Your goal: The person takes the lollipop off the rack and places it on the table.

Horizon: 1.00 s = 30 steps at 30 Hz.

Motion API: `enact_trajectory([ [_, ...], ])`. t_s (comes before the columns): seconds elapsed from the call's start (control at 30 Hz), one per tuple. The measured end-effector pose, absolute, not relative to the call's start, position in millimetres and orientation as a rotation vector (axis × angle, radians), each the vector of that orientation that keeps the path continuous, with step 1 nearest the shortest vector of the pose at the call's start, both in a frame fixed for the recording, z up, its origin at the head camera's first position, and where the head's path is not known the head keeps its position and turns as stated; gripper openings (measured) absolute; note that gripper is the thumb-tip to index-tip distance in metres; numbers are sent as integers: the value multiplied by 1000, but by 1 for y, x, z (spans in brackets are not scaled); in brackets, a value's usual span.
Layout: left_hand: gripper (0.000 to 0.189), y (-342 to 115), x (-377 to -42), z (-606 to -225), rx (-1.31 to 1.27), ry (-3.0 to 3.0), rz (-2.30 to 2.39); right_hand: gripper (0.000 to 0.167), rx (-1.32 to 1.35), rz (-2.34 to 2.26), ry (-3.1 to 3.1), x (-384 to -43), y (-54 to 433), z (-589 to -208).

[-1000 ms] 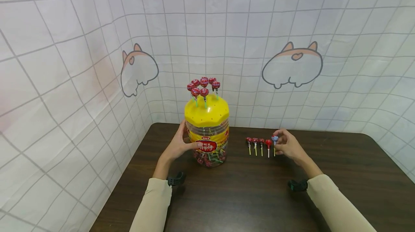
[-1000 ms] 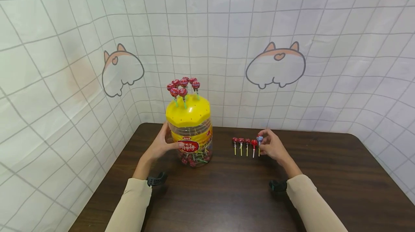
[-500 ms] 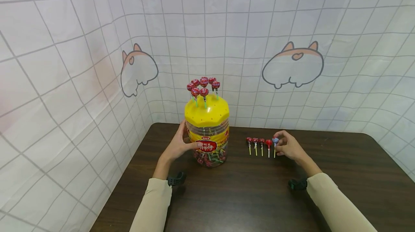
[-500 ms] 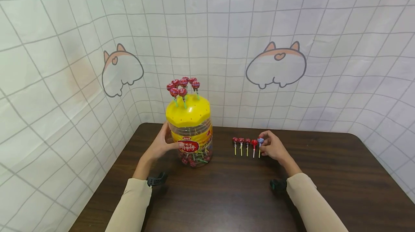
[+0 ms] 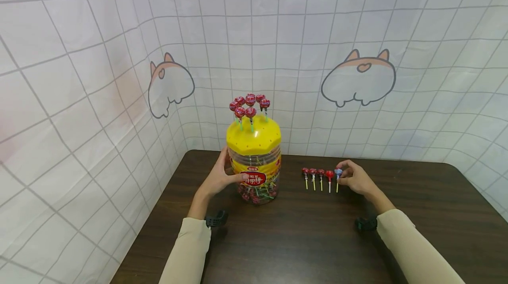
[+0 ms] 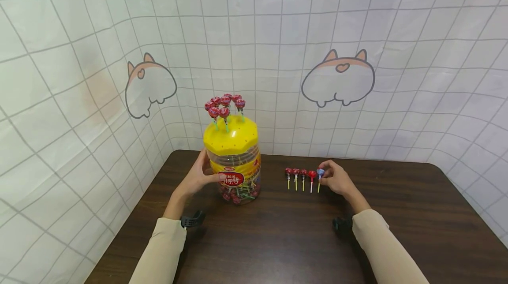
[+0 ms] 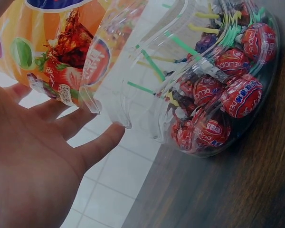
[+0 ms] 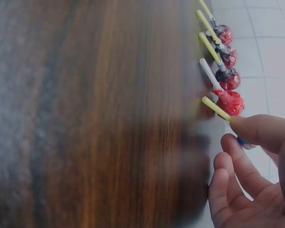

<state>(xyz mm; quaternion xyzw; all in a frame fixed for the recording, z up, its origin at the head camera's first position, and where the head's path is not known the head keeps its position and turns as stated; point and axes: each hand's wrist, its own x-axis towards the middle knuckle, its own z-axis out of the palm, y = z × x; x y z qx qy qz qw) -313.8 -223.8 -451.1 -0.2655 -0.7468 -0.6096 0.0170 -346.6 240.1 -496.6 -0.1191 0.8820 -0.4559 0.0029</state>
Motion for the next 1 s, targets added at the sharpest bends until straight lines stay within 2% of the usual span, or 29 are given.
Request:
enact_trajectory([
  [1.0, 100, -225, -312, -452, -788, -2353, -1878, 40, -356, -1272, 2842, -347, 243, -498],
])
